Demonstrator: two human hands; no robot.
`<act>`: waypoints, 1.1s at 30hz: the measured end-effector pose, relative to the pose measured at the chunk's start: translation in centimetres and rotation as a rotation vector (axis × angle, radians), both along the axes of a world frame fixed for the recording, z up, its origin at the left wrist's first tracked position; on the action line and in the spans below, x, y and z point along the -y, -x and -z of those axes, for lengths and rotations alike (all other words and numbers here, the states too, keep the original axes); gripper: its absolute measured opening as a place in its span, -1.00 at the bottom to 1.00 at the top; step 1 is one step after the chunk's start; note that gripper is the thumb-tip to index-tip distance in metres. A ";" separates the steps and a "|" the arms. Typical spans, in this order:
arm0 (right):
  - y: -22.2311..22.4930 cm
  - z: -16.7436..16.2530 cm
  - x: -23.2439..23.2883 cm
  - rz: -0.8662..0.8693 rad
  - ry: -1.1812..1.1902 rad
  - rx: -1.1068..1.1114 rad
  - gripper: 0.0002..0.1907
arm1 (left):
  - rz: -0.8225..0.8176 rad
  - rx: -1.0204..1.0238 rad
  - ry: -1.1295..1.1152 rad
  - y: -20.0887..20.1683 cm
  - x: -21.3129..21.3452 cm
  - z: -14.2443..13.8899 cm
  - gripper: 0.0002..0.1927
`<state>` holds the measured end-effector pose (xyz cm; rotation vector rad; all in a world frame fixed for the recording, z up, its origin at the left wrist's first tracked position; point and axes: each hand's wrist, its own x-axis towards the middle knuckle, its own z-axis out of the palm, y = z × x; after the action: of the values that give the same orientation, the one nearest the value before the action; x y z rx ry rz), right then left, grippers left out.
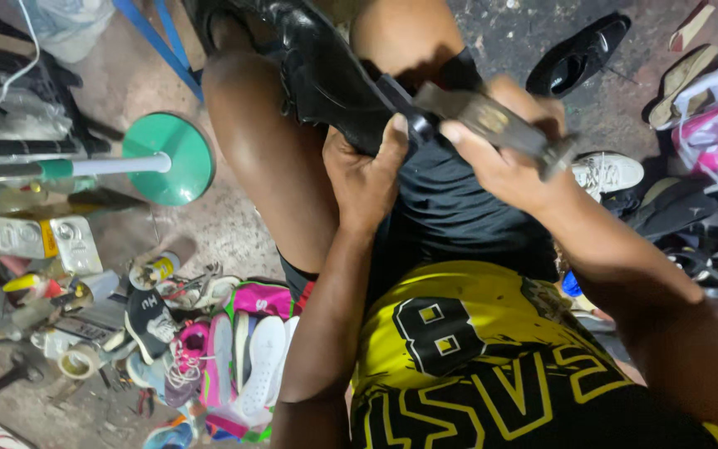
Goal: The person uses a hammer and chisel to work on the sole of a black shoe, then moves to a grinding machine to smooth the sole of a brown shoe. The person also uses a white cloth to wipe the shoe sole.
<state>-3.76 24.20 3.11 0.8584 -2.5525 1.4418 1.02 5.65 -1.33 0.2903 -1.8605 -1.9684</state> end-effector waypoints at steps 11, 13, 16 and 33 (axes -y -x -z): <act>2.2 -1.0 3.9 0.012 -0.095 0.141 -0.71 | 0.067 -0.015 0.265 -0.5 1.0 -1.7 -0.89; 2.1 -1.6 3.5 -0.009 0.072 0.158 -0.75 | 0.136 -0.005 0.267 -1.4 1.3 -2.9 -0.60; 2.8 -1.9 2.3 -0.033 0.215 0.378 -0.79 | 0.096 -0.059 0.745 -1.8 2.8 -4.0 -0.26; -0.3 -0.3 -4.1 -0.103 0.451 0.360 -0.74 | 0.411 0.168 0.071 4.2 6.5 -6.5 -0.71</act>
<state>-3.47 28.28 3.44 0.7165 -2.2603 2.2634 -3.21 -0.88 5.13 0.0533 -2.2366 -2.1882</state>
